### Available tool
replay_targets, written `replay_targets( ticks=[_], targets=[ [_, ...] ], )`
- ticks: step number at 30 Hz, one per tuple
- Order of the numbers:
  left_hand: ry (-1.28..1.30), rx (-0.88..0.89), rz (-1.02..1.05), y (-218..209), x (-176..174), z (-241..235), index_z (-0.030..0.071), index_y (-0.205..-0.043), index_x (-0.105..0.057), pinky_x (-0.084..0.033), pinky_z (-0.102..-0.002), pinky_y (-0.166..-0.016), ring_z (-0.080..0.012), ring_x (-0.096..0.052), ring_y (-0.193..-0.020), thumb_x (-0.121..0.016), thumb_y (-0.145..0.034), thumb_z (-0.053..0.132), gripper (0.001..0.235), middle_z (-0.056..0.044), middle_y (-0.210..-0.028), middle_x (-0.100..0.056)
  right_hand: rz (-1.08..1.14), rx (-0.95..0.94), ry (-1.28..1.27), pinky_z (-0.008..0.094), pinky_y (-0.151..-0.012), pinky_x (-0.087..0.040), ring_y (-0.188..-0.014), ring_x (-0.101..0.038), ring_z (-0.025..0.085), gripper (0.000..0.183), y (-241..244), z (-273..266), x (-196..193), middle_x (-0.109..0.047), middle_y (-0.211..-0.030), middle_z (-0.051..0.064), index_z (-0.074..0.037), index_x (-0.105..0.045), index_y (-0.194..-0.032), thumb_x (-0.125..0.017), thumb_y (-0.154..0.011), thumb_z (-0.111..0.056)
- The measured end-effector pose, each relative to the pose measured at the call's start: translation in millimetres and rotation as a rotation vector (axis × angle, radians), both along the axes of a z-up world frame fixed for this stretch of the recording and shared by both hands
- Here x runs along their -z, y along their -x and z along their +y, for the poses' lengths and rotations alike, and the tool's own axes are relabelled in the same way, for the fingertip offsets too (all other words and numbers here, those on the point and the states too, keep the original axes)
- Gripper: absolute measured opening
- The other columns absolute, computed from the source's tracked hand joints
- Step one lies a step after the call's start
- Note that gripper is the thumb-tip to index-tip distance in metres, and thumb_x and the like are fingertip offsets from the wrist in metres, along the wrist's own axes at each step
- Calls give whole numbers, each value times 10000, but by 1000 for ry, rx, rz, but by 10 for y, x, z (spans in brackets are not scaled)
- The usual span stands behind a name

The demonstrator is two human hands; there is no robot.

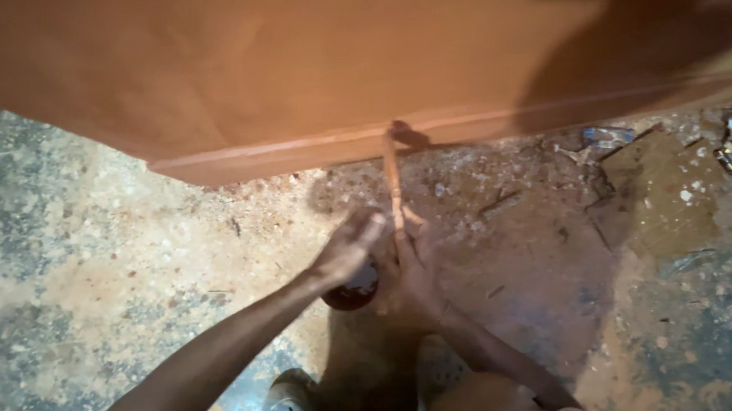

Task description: The person paints a wall with a paintbrush, repeatedly dipping the brush into a small container of reddish-brown paint. They apply paint to the lower section of the wall and a vertical corner, working methodically along the base and upward.

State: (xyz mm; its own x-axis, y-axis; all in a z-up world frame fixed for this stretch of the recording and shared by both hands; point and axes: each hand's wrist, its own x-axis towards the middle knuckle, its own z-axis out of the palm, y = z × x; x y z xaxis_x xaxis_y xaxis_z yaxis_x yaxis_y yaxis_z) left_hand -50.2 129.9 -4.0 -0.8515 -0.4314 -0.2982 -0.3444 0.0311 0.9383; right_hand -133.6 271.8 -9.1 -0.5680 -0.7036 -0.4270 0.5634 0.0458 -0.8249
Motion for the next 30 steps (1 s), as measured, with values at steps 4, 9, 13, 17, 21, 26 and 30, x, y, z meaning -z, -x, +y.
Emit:
replay_targets(
  ticks=[4, 9, 13, 17, 21, 26, 30],
  targets=[
    [-80, -231, 210, 175, 15, 168, 38, -1277, -521, -541, -393, -871, -236, -601, -993, -504, -1162, 299, 285, -129, -1066, -605, 186, -446, -91, 381, -946, -549, -1203, -558, 247, 460, 91, -141, -100, -453, -1433, 93, -96, -368, -1525, -384, -1100, -268],
    [-456, -334, -103, -148, 137, -215, 161, -1270, -465, -463, -299, -500, -207, -549, -696, -435, -1059, 318, 264, -63, -924, -557, 275, -764, 882, 425, -1415, -81, -1657, -108, 298, 661, 920, -259, -555, -109, -1736, 153, -268, -95, -1657, -400, -1100, -452],
    [-195, -84, 276, -349, 178, -433, 56, -1381, -528, -416, -271, -554, -140, -488, -785, -541, -1090, 96, 293, -93, -956, -475, 1700, -1054, -521, 537, -1222, -164, -1538, -95, 426, 926, 1178, -458, -713, -1, -1697, 252, -146, -168, -1649, -643, -875, -326],
    [121, -134, -53, -306, 66, -546, 113, -1465, -476, -481, -266, -663, -112, -585, -782, -450, -1125, 286, 382, -79, -943, -683, 1961, -976, -483, 543, -1244, -104, -1568, -64, 429, 921, 1174, -781, -625, -30, -1668, 301, -95, -228, -1607, -695, -860, -366],
    [-30, -310, 58, -476, 87, -669, 71, -1384, -523, -531, -275, -673, -94, -613, -789, -478, -1088, 290, 371, -49, -966, -698, 2032, -818, -455, 565, -1239, -125, -1553, -113, 439, 906, 1217, -814, -396, -119, -1654, 311, -56, -287, -1603, -701, -858, -362],
    [-244, -945, 100, -1053, 224, -630, 102, -1091, -585, -332, -238, -380, -47, -407, -487, -529, -1028, 303, 218, 49, -707, -494, 2192, -792, -415, 561, -1246, -138, -1566, -146, 379, 812, 1389, -796, -276, -197, -1662, 271, -63, -413, -1552, -705, -852, -352],
    [-257, -1178, 307, -1263, 384, -676, 106, -960, -499, -253, -235, -358, -38, -327, -444, -463, -1118, 377, 316, 58, -619, -394, 2106, -892, -461, 582, -1253, -167, -1562, -147, 443, 503, 1420, -762, -239, -197, -1653, 311, -44, -607, -1241, -708, -857, -352]
  ],
)
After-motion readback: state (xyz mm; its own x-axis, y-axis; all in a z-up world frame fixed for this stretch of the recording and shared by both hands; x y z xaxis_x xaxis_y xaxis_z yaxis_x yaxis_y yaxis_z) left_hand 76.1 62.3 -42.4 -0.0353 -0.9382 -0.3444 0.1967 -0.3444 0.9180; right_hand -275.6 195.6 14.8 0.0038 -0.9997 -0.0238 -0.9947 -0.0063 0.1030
